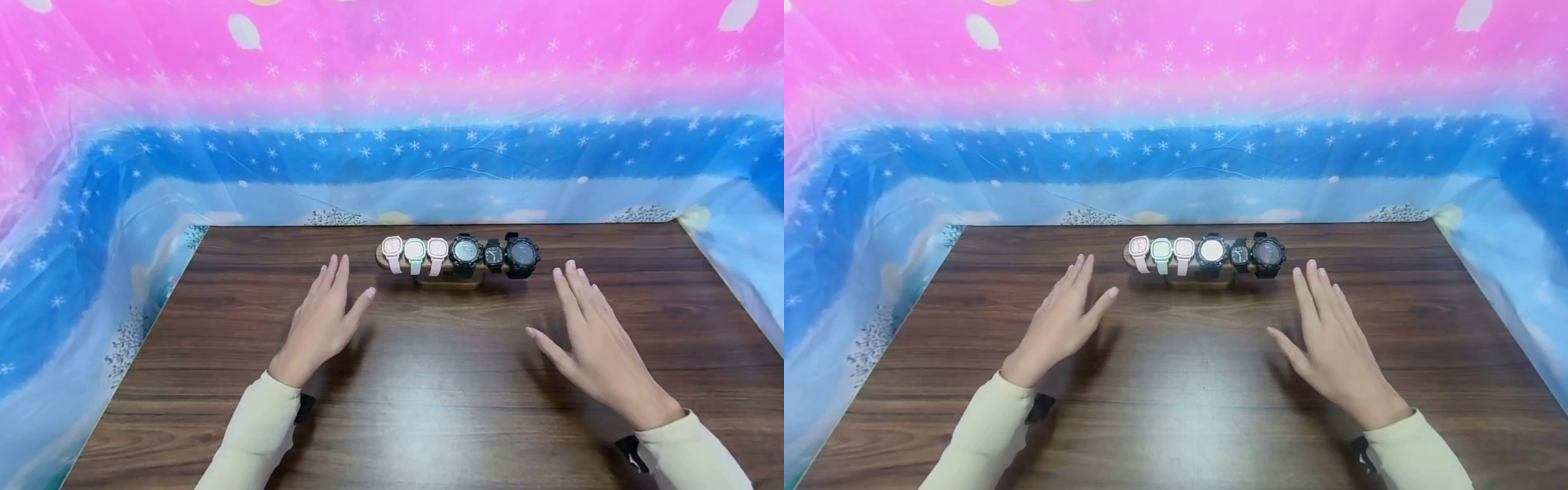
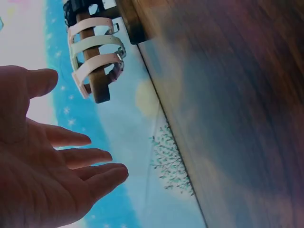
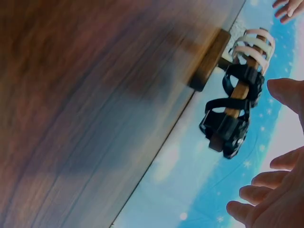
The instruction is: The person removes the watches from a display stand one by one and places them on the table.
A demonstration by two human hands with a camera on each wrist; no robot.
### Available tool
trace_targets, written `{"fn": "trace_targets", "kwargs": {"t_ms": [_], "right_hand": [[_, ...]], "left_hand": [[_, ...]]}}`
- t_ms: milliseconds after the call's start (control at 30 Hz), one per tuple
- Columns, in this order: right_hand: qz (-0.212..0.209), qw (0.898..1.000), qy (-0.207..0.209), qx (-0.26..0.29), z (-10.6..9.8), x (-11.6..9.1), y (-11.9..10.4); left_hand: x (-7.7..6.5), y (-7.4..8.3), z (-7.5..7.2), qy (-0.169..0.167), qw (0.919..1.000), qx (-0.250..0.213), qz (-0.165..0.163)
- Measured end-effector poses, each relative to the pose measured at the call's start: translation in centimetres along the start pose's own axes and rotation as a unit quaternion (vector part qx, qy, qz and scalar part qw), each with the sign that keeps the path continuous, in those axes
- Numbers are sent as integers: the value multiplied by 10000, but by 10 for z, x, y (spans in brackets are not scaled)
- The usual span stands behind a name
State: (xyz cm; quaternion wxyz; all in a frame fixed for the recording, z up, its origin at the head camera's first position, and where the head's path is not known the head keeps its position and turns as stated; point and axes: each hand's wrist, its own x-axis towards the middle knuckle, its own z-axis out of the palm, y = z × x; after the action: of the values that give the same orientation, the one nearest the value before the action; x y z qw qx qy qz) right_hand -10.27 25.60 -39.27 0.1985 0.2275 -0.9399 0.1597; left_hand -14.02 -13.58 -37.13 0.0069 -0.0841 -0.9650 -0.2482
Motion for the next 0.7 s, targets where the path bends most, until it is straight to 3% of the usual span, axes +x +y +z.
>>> {"fn": "trace_targets", "kwargs": {"t_ms": [233, 467, 600, 700], "right_hand": [[199, 9992, 13, 343, -1, 9, 14], [619, 9943, -214, 842, 2, 17, 24], [653, 9922, -204, 1038, 6, 24, 29], [612, 9914, -119, 1152, 9, 31, 33]], "left_hand": [[16, -8, -1, 55, 9980, -625, -57], [32, -14, -3, 33, 9920, -1213, -341], [39, -16, -1, 53, 9855, -1636, -448], [44, -18, 2, 62, 9752, -2143, -553]]}}
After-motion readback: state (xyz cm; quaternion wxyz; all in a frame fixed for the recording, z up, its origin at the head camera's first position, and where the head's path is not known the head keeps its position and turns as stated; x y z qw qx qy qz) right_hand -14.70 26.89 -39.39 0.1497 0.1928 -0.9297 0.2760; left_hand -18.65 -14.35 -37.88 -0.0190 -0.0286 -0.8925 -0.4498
